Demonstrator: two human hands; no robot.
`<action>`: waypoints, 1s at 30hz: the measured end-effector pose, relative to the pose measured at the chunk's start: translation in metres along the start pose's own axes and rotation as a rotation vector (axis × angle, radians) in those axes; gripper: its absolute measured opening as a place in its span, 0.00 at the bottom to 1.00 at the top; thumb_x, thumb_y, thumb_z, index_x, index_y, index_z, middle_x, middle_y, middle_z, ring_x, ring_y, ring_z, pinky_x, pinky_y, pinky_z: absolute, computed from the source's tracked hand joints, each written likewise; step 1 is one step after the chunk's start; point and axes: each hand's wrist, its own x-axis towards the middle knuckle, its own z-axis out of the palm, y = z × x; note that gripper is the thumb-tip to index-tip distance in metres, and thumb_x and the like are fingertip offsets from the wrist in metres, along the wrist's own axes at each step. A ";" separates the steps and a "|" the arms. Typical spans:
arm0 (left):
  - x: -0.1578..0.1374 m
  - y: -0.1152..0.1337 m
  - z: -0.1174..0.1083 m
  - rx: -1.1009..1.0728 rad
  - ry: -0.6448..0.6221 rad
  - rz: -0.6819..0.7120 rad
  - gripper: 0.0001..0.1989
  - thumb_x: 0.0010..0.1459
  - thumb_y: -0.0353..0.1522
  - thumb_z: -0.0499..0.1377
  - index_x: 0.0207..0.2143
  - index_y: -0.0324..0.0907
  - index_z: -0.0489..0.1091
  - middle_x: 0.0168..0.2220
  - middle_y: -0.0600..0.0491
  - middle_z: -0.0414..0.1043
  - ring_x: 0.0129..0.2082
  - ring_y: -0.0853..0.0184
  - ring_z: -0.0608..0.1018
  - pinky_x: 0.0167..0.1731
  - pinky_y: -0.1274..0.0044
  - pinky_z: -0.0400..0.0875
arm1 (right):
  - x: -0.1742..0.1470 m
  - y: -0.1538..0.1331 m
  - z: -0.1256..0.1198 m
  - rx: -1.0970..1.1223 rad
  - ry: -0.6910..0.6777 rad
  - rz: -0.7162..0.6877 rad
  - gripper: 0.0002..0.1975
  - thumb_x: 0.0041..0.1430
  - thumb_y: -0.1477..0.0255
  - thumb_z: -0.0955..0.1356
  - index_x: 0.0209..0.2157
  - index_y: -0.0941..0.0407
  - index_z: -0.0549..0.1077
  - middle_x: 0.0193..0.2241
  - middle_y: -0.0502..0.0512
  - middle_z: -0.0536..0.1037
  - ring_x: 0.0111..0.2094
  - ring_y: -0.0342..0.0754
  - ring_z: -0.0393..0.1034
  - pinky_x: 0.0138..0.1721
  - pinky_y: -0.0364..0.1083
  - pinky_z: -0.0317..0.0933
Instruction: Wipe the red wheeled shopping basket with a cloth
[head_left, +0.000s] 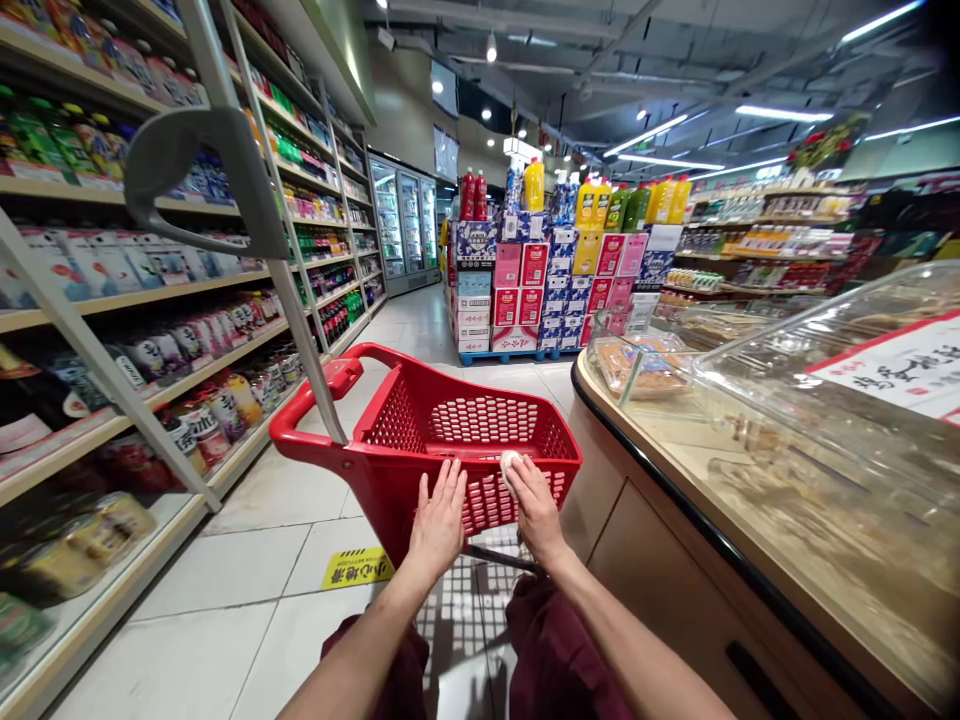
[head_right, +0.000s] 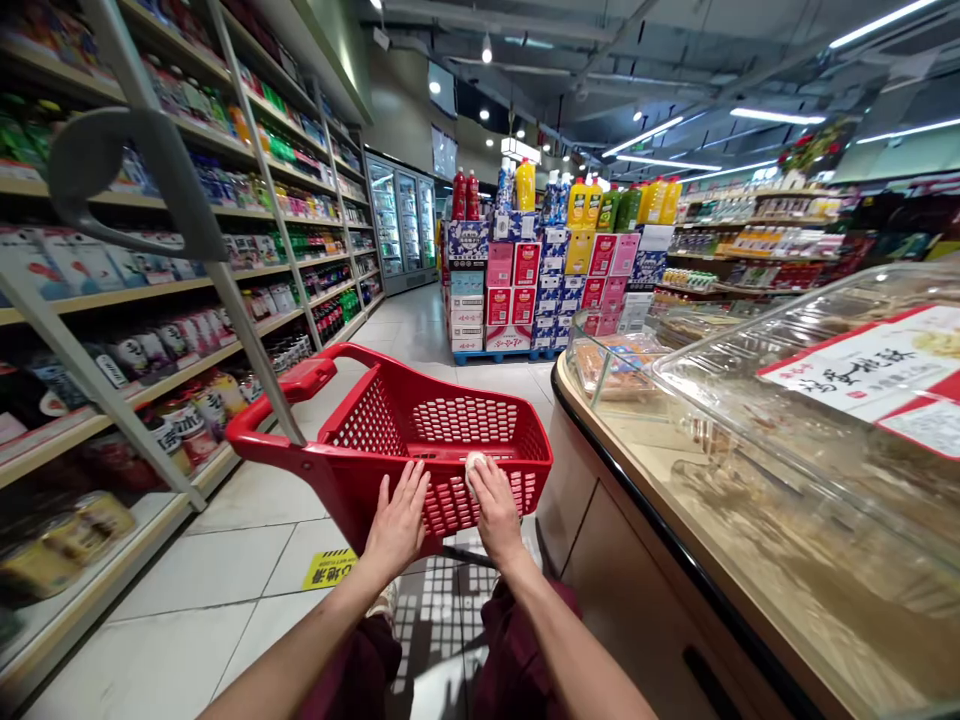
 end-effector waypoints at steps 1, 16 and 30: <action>-0.001 -0.002 0.000 0.007 0.010 -0.002 0.30 0.50 0.29 0.48 0.57 0.35 0.51 0.61 0.45 0.47 0.61 0.61 0.48 0.58 0.60 0.44 | 0.002 -0.001 0.003 0.003 0.000 -0.006 0.26 0.57 0.84 0.55 0.56 0.52 0.58 0.55 0.56 0.62 0.59 0.48 0.47 0.56 0.57 0.51; -0.021 -0.018 0.001 0.047 0.051 -0.023 0.30 0.49 0.28 0.49 0.57 0.36 0.52 0.61 0.46 0.48 0.61 0.60 0.48 0.58 0.61 0.42 | -0.001 -0.027 0.028 0.089 -0.108 -0.129 0.25 0.57 0.84 0.56 0.53 0.51 0.62 0.50 0.55 0.68 0.57 0.46 0.54 0.53 0.53 0.57; -0.032 -0.039 -0.013 0.080 0.046 -0.130 0.31 0.48 0.27 0.48 0.57 0.35 0.52 0.60 0.45 0.49 0.61 0.60 0.48 0.58 0.61 0.42 | 0.014 -0.052 0.036 0.154 -0.091 -0.162 0.26 0.56 0.84 0.56 0.55 0.52 0.60 0.52 0.55 0.66 0.58 0.47 0.51 0.55 0.55 0.53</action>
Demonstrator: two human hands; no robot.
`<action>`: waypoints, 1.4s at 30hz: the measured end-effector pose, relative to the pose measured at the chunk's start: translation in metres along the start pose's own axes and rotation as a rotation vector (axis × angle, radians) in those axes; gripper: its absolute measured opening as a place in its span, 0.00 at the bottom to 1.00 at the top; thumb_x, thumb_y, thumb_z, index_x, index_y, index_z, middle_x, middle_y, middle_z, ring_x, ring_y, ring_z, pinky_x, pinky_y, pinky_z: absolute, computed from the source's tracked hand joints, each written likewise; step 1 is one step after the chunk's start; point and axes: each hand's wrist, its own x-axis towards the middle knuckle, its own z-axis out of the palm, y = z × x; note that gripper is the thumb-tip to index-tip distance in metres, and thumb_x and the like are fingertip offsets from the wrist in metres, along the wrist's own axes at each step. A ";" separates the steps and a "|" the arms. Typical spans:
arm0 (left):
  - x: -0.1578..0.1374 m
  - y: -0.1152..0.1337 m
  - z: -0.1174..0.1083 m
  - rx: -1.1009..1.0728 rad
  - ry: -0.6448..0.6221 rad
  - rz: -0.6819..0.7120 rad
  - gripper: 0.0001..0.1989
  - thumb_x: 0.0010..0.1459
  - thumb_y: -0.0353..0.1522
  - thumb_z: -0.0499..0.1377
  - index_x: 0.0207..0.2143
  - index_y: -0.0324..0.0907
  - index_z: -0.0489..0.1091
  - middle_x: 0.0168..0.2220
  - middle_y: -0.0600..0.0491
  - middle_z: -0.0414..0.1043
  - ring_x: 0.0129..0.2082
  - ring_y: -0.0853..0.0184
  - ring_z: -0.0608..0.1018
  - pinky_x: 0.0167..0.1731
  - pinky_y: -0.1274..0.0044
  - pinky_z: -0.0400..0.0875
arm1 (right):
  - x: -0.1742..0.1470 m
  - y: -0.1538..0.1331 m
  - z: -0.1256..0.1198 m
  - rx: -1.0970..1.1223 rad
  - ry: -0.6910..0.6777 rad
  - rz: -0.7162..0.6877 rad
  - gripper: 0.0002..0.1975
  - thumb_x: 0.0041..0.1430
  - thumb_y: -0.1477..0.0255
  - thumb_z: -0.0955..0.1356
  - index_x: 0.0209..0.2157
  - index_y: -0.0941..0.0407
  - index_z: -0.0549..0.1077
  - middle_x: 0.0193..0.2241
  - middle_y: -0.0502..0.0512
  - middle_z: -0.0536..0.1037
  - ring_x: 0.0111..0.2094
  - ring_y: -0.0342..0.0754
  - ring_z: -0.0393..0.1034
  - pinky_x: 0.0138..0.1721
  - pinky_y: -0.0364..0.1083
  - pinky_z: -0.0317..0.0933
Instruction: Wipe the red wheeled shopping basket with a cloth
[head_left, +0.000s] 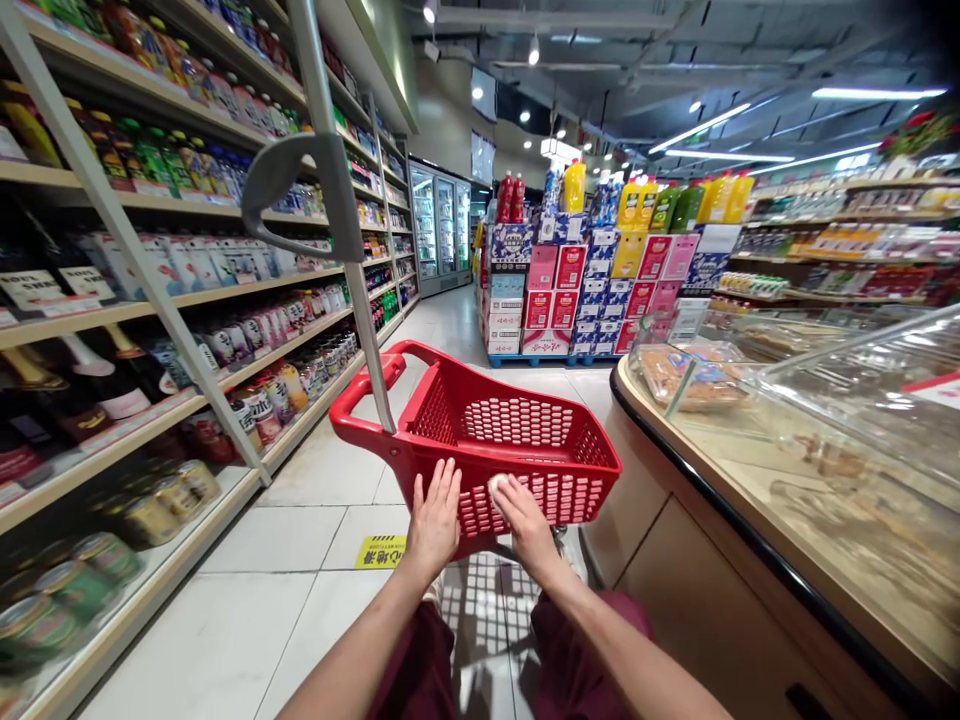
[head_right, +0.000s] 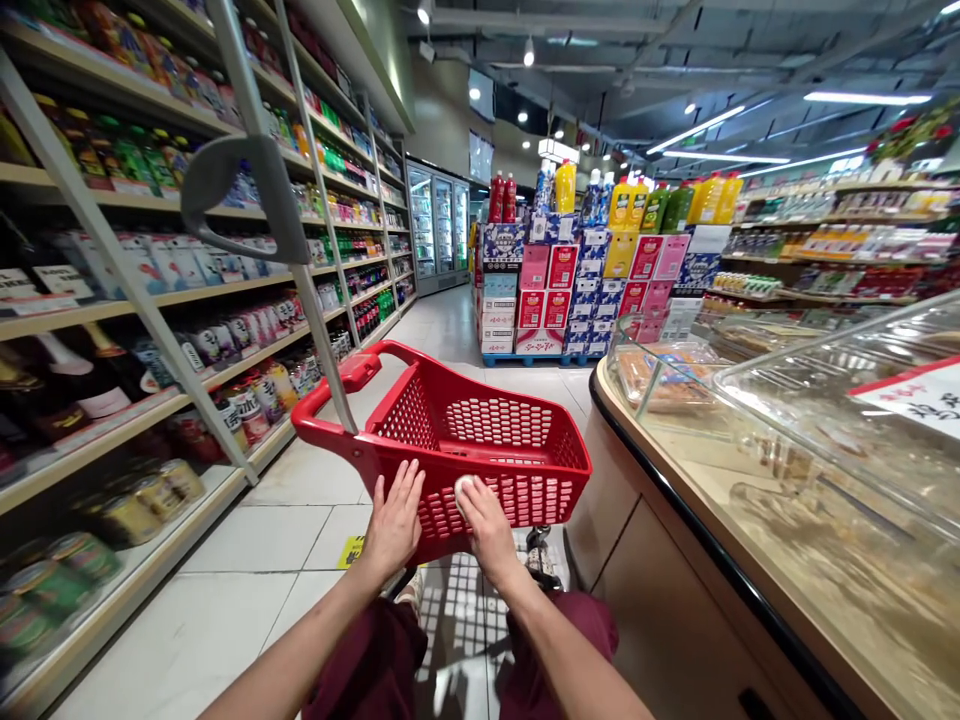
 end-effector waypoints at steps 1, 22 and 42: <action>0.000 -0.002 -0.001 -0.004 0.007 -0.010 0.31 0.48 0.27 0.48 0.57 0.35 0.52 0.60 0.45 0.49 0.61 0.60 0.48 0.58 0.61 0.42 | 0.004 -0.002 0.001 0.002 0.023 0.012 0.26 0.57 0.84 0.56 0.55 0.52 0.60 0.54 0.55 0.64 0.58 0.48 0.49 0.56 0.56 0.52; -0.015 -0.043 -0.021 0.004 0.087 -0.115 0.33 0.49 0.26 0.49 0.59 0.33 0.45 0.61 0.42 0.45 0.62 0.60 0.46 0.59 0.61 0.38 | 0.044 -0.038 0.026 0.056 -0.004 -0.127 0.23 0.58 0.83 0.56 0.53 0.55 0.63 0.51 0.57 0.67 0.58 0.48 0.50 0.55 0.55 0.55; -0.030 -0.089 -0.033 0.025 0.144 -0.342 0.37 0.50 0.26 0.49 0.60 0.35 0.35 0.61 0.39 0.43 0.61 0.57 0.47 0.56 0.56 0.44 | 0.088 -0.094 0.066 0.081 -0.068 -0.320 0.14 0.60 0.76 0.60 0.47 0.55 0.69 0.46 0.55 0.72 0.55 0.46 0.56 0.54 0.51 0.58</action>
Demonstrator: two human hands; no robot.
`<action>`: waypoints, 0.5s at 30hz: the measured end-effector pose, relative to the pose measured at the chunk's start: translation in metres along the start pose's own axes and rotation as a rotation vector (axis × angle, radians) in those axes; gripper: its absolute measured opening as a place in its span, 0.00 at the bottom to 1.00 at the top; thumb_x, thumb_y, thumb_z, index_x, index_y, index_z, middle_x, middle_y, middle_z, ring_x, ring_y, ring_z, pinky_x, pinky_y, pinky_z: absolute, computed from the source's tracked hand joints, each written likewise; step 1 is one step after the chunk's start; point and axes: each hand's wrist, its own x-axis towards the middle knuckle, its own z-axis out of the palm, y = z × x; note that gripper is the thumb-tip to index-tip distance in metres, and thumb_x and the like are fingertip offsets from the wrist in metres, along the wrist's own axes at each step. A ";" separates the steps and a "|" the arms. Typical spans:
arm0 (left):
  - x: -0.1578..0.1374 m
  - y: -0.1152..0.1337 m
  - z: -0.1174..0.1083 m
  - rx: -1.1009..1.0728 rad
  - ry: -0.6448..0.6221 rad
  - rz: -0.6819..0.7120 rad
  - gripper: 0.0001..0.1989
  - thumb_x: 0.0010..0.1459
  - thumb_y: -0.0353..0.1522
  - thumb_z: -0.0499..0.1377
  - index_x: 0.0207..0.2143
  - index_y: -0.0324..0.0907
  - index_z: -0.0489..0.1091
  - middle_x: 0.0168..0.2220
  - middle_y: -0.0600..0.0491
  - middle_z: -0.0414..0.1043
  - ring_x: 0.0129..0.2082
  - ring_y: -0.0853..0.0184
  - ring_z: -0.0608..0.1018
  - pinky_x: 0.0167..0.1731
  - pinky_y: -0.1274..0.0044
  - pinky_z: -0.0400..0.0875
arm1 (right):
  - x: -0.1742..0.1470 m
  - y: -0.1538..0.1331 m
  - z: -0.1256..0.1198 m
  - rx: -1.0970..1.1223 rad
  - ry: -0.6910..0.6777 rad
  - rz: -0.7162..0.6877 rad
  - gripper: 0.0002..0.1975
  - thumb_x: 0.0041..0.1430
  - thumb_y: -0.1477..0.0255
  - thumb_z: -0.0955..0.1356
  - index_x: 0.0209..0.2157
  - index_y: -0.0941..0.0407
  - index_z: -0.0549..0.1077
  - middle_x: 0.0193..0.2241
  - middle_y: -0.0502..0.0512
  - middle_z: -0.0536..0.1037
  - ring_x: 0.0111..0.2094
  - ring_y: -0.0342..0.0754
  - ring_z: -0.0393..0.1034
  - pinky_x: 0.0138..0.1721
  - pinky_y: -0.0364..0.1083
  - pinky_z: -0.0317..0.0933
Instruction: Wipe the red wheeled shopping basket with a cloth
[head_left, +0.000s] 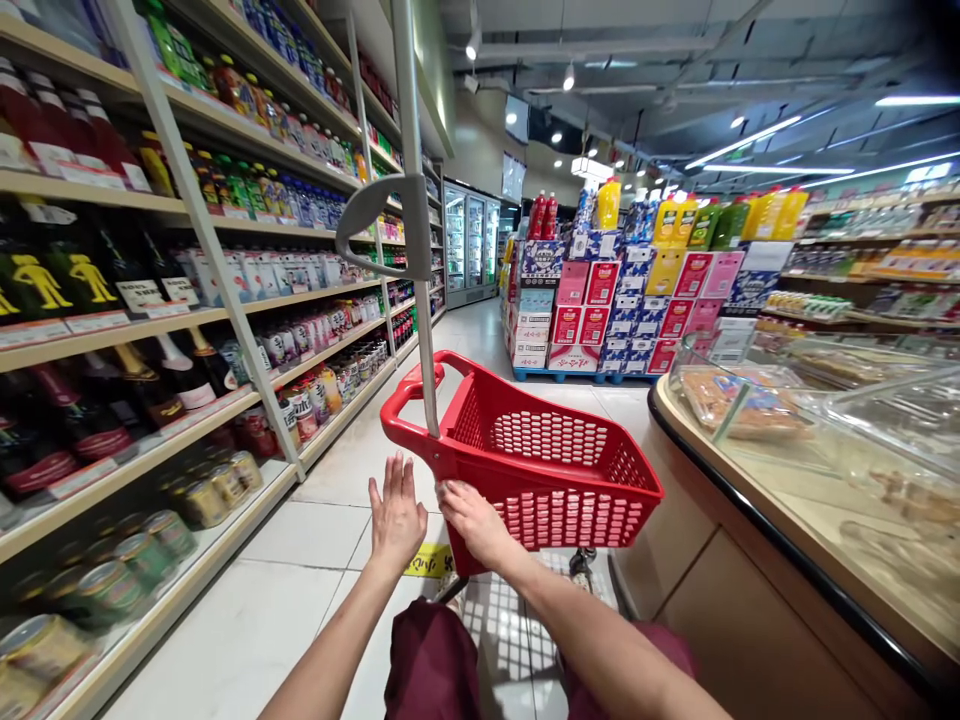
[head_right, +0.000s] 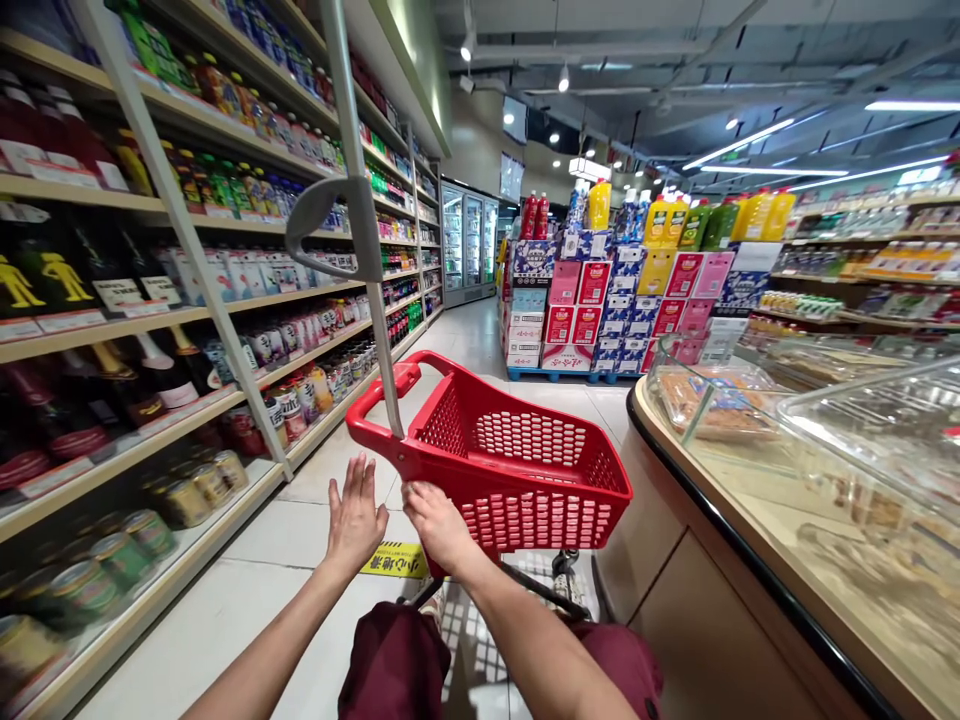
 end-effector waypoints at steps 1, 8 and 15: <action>-0.001 -0.001 0.001 -0.002 0.000 -0.003 0.37 0.50 0.26 0.49 0.60 0.35 0.35 0.61 0.39 0.43 0.61 0.57 0.47 0.56 0.56 0.44 | -0.002 -0.001 0.000 0.011 0.007 0.000 0.14 0.60 0.76 0.60 0.47 0.55 0.69 0.46 0.55 0.72 0.55 0.46 0.57 0.54 0.51 0.58; 0.004 0.008 0.005 -0.022 0.027 0.007 0.36 0.50 0.26 0.49 0.60 0.34 0.37 0.61 0.38 0.42 0.61 0.57 0.47 0.57 0.57 0.43 | 0.011 0.001 -0.007 0.012 0.068 0.111 0.18 0.60 0.78 0.60 0.51 0.53 0.65 0.52 0.53 0.67 0.57 0.46 0.52 0.57 0.52 0.54; 0.007 0.038 0.008 -0.057 0.027 0.094 0.34 0.50 0.26 0.48 0.59 0.33 0.40 0.61 0.38 0.45 0.61 0.58 0.47 0.57 0.59 0.42 | -0.028 0.026 -0.035 -0.021 0.159 0.183 0.19 0.61 0.79 0.57 0.52 0.55 0.64 0.51 0.56 0.67 0.58 0.47 0.50 0.56 0.55 0.55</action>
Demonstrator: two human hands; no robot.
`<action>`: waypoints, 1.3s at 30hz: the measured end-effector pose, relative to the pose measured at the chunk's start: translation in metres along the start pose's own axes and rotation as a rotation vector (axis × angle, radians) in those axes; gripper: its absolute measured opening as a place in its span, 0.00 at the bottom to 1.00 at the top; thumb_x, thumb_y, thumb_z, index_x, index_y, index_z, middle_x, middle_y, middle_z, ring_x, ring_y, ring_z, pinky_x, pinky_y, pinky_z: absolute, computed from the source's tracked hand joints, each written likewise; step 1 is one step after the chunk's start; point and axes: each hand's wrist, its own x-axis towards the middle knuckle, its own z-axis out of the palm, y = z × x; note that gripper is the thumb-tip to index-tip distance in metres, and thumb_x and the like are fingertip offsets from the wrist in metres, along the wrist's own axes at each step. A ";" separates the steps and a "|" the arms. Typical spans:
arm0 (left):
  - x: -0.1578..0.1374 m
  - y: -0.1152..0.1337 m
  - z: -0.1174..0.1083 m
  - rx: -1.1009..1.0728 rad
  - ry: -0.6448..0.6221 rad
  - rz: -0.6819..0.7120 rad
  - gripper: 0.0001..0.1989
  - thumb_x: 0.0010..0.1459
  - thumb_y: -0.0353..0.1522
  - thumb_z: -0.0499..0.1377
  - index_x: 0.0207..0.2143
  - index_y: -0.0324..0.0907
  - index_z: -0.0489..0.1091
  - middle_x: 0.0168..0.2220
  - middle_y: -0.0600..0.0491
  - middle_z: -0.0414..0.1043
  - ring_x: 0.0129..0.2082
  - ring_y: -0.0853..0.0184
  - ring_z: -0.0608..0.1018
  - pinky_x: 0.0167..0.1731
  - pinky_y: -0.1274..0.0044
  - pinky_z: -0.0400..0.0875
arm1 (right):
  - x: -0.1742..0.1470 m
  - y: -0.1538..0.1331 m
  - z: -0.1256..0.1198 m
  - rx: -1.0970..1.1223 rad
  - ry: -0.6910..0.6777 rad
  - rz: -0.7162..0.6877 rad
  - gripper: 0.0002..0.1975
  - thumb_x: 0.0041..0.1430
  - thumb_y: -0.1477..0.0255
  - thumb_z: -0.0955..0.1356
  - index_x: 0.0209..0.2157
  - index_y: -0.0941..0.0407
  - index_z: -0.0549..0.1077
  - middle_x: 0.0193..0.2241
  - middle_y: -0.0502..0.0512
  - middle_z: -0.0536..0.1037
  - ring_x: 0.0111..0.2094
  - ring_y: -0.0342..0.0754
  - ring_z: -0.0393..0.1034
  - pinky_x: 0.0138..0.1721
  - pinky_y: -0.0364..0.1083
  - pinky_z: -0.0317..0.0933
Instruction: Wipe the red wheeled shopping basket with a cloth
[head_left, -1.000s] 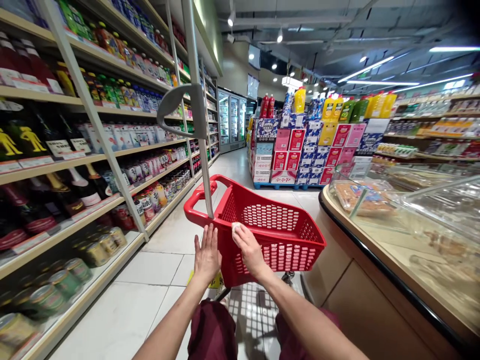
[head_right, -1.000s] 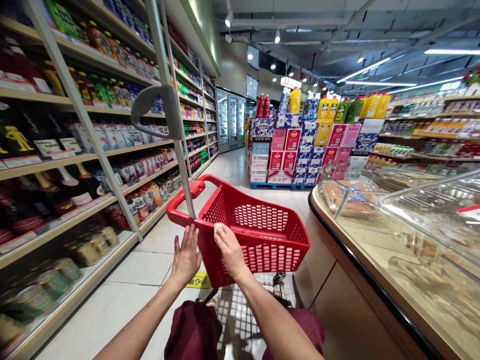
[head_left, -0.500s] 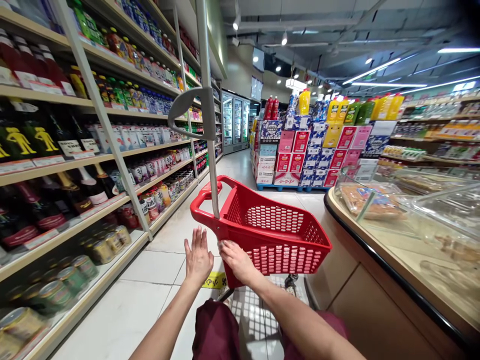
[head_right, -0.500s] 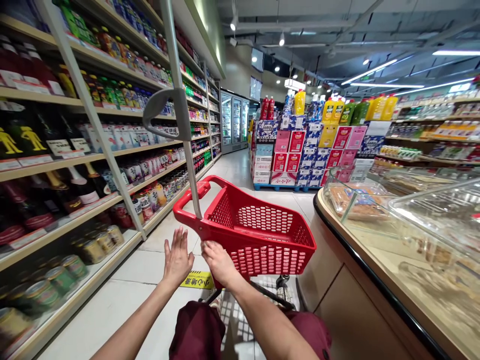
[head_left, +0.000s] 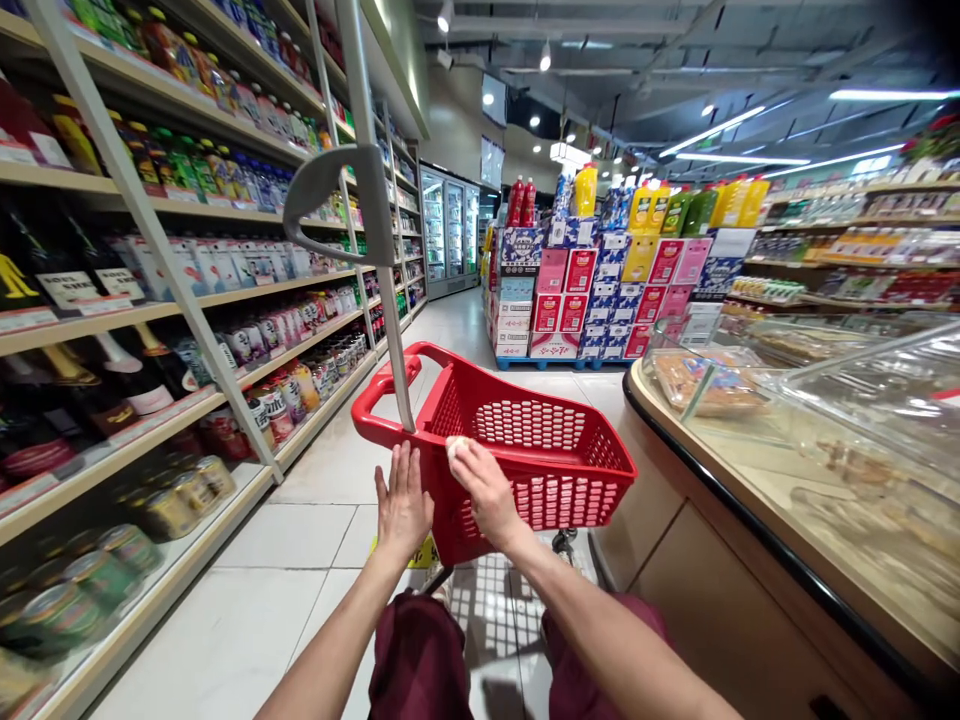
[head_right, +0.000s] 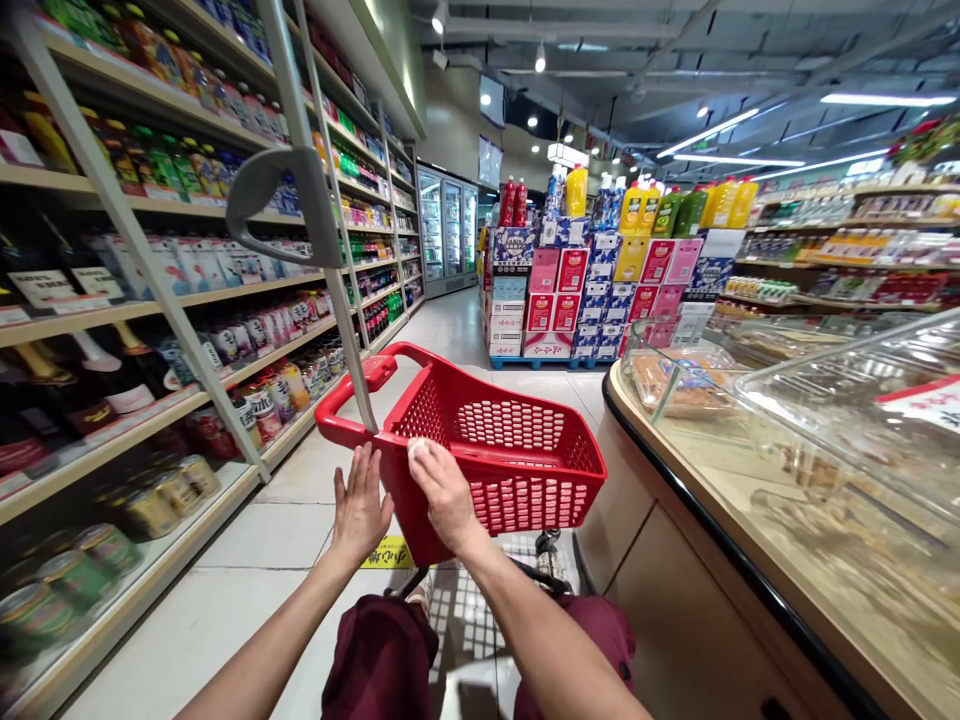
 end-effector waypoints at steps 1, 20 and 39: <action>0.001 0.006 0.001 -0.015 -0.004 0.005 0.34 0.50 0.25 0.48 0.59 0.33 0.41 0.61 0.39 0.45 0.61 0.58 0.47 0.57 0.59 0.42 | -0.002 0.005 -0.005 -0.015 0.011 0.022 0.20 0.61 0.80 0.56 0.53 0.55 0.63 0.52 0.56 0.66 0.58 0.47 0.49 0.56 0.54 0.55; 0.007 0.089 0.034 -0.075 -0.148 0.303 0.33 0.48 0.25 0.47 0.58 0.33 0.46 0.61 0.43 0.46 0.61 0.61 0.47 0.58 0.61 0.43 | -0.086 0.065 -0.063 -0.145 -0.058 0.098 0.21 0.59 0.82 0.57 0.51 0.54 0.65 0.48 0.56 0.70 0.57 0.48 0.53 0.53 0.55 0.58; 0.018 0.156 0.059 -0.171 -0.265 0.464 0.31 0.49 0.29 0.48 0.58 0.34 0.49 0.61 0.45 0.46 0.62 0.61 0.46 0.58 0.61 0.44 | -0.119 0.099 -0.109 -0.231 -0.070 0.235 0.23 0.56 0.84 0.58 0.51 0.52 0.65 0.47 0.56 0.71 0.54 0.48 0.58 0.51 0.53 0.60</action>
